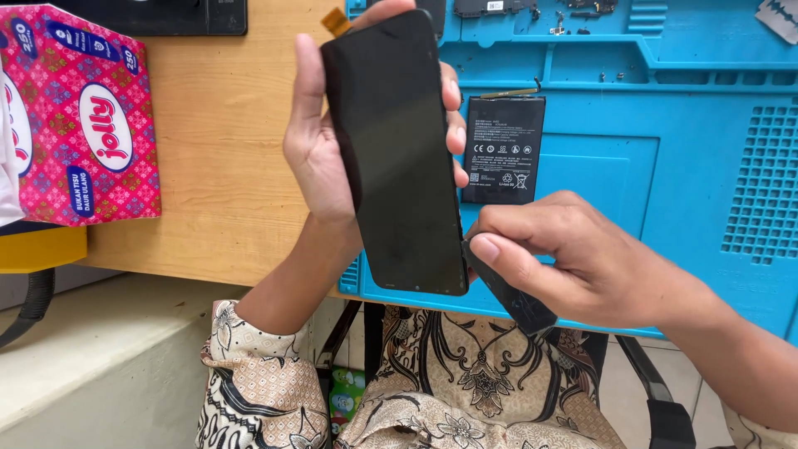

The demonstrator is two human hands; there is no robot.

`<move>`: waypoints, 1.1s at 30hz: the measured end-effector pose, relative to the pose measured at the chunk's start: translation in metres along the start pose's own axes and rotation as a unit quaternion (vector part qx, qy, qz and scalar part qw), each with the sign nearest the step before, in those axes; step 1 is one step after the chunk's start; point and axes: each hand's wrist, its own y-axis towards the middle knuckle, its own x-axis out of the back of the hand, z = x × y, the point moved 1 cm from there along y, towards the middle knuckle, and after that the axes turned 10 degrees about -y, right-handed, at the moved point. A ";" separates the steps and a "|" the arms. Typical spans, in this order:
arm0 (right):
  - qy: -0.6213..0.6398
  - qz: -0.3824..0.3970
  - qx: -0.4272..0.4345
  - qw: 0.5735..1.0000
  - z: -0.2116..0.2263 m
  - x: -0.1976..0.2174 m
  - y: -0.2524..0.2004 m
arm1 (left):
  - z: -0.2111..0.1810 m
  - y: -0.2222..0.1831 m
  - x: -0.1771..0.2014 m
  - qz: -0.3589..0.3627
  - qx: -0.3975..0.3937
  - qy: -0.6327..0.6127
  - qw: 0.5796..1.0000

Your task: Using a thin plastic prying tool to separate a smartphone screen from its frame during a repair.

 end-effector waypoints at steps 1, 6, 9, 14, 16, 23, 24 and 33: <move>-0.001 0.000 0.000 1.000 0.001 0.002 0.001 | -0.002 -0.001 -0.004 0.001 0.000 -0.001 1.000; -0.042 -0.001 0.000 0.999 0.003 0.004 0.005 | -0.007 -0.007 -0.018 -0.005 -0.042 0.070 0.997; -0.061 -0.013 0.017 0.998 0.002 0.003 0.006 | -0.008 -0.009 -0.017 0.017 -0.057 0.073 0.996; -0.085 -0.019 0.001 0.996 -0.005 -0.003 0.006 | -0.012 -0.008 -0.011 0.026 -0.056 0.056 0.997; -0.097 -0.019 -0.007 0.995 -0.006 -0.002 0.007 | -0.012 -0.008 -0.009 0.033 -0.050 0.045 0.997; -0.059 0.008 0.010 0.998 -0.005 0.001 0.008 | -0.010 -0.008 -0.009 0.046 -0.047 0.024 0.998; -0.062 0.009 0.010 0.998 -0.005 0.001 0.009 | -0.009 -0.008 -0.009 0.041 -0.049 0.019 0.998; -0.011 0.036 0.043 0.998 -0.010 0.002 0.011 | -0.009 -0.006 -0.004 0.039 -0.026 -0.016 0.999</move>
